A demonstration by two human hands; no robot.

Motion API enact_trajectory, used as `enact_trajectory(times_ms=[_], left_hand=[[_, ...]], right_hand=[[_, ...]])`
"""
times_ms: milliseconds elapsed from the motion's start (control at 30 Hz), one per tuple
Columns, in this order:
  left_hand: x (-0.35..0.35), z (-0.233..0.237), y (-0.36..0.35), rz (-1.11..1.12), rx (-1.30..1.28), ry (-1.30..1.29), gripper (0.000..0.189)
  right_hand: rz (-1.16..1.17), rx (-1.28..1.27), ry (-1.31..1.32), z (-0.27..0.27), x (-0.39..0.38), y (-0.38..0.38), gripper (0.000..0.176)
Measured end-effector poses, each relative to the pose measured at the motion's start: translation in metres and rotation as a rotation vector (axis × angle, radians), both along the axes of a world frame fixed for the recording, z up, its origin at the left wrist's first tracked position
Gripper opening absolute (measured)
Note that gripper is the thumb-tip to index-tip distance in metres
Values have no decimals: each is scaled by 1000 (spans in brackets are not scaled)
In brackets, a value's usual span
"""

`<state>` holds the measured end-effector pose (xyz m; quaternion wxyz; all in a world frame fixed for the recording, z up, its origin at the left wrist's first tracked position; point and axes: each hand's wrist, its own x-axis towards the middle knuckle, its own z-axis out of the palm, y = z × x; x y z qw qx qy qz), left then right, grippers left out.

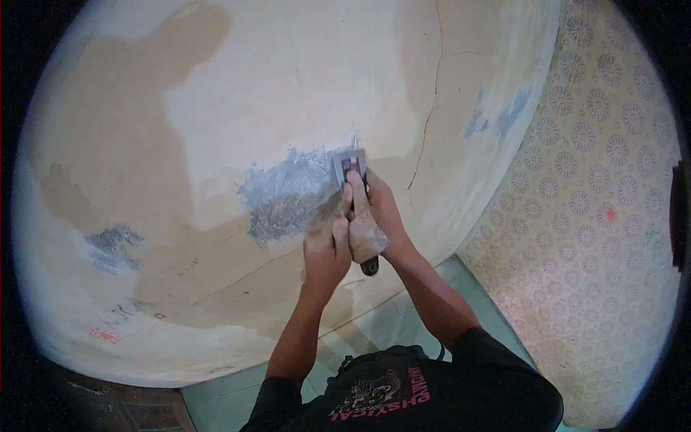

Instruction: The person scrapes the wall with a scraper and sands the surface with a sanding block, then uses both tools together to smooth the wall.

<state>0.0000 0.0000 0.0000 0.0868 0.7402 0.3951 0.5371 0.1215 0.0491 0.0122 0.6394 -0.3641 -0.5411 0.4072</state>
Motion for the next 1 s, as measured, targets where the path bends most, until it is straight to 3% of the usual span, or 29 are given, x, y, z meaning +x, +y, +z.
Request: enact_trajectory(times_ms=[100,167,233,300,367,433,500,567,600,700,733,833,867,900,967,1000], left_hand=[[-5,31,-11,-89,-138,-81,40],[-3,46,-19,-28,-234,22,40],[3,23,-17,41,-239,127,40],[13,7,-6,-4,252,-63,39],[9,22,-5,7,151,-46,40],[6,54,-13,-3,-206,-23,41],[4,46,-14,42,-278,84,41],[5,1,-10,175,353,136,40],[10,-1,-26,97,56,-17,40],[-3,21,-18,65,16,-69,41],[-4,35,-19,19,-14,-118,41],[-7,30,-25,115,-73,44,41],[-4,8,-18,77,82,-22,42],[-5,3,-16,76,82,-21,42],[-7,-2,-13,82,44,-42,42],[-8,21,-24,64,-128,-48,42]], right_hand=[[-63,124,-120,27,0,-15,48],[-73,105,-228,45,6,-29,32],[-111,135,-290,29,7,-32,36],[-50,101,-57,23,-1,-30,40],[-32,39,-154,42,8,-26,40],[-57,170,-206,66,9,-28,39],[-121,153,-280,53,9,-26,40],[-70,147,-232,19,7,-29,42],[-92,174,-221,18,1,-32,41],[-104,183,-309,31,-5,-18,41],[13,188,-237,54,-4,-28,41],[-32,140,-277,49,-5,-34,41],[23,82,-230,39,-3,-38,39],[21,81,-230,35,-5,-36,39],[22,106,-175,29,-10,-32,38],[15,60,-206,37,-10,-29,37]])
